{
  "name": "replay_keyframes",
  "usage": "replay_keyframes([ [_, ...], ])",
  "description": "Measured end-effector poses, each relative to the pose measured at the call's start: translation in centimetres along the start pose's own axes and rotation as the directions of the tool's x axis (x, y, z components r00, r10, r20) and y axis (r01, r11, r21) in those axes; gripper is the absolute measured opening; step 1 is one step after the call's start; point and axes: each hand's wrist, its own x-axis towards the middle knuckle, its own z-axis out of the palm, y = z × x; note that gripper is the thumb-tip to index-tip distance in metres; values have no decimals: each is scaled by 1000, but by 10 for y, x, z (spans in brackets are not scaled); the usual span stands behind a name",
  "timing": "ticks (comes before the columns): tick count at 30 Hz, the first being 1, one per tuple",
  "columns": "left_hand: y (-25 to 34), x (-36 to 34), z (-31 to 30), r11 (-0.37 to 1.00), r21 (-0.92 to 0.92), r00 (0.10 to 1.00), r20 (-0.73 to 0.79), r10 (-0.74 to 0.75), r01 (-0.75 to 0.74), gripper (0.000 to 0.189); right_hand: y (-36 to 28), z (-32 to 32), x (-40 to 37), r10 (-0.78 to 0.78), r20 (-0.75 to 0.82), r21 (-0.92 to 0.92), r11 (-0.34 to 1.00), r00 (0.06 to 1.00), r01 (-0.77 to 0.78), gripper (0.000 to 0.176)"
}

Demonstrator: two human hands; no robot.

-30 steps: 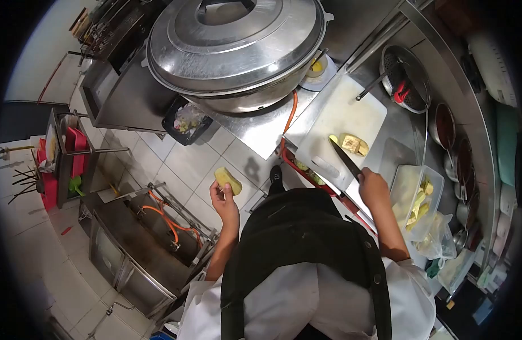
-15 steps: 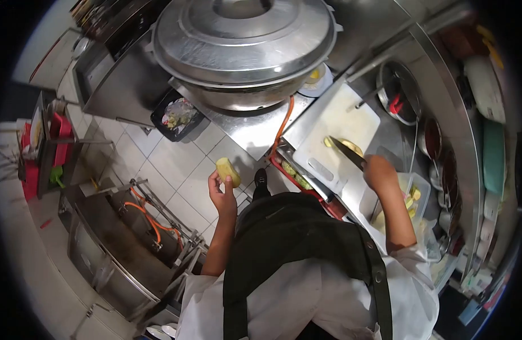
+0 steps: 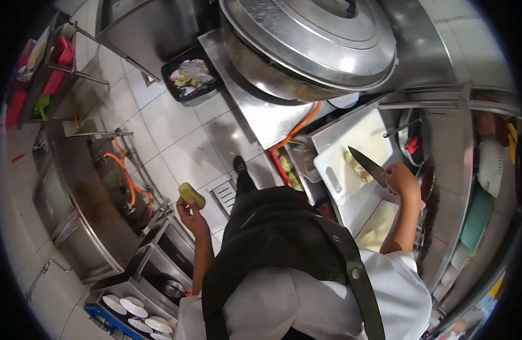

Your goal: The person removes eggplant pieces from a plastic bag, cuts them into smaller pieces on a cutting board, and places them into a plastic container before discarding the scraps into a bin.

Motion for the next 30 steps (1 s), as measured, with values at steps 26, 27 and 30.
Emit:
replay_keyframes([
  [26, 16, 24, 44, 996, 29, 995, 46, 87, -89, 28, -123, 8, -10, -477, -76, 224, 847, 875, 481, 25],
  [27, 10, 24, 36, 996, 13, 995, 29, 92, -93, 28, -127, 8, -6, -480, -105, 207, 846, 871, 491, 24],
  [30, -5, 19, 14, 1000, -23, 1000, -21, -10, 10, 31, -92, -15, -12, -285, -52, 31, 957, 957, 287, 21],
])
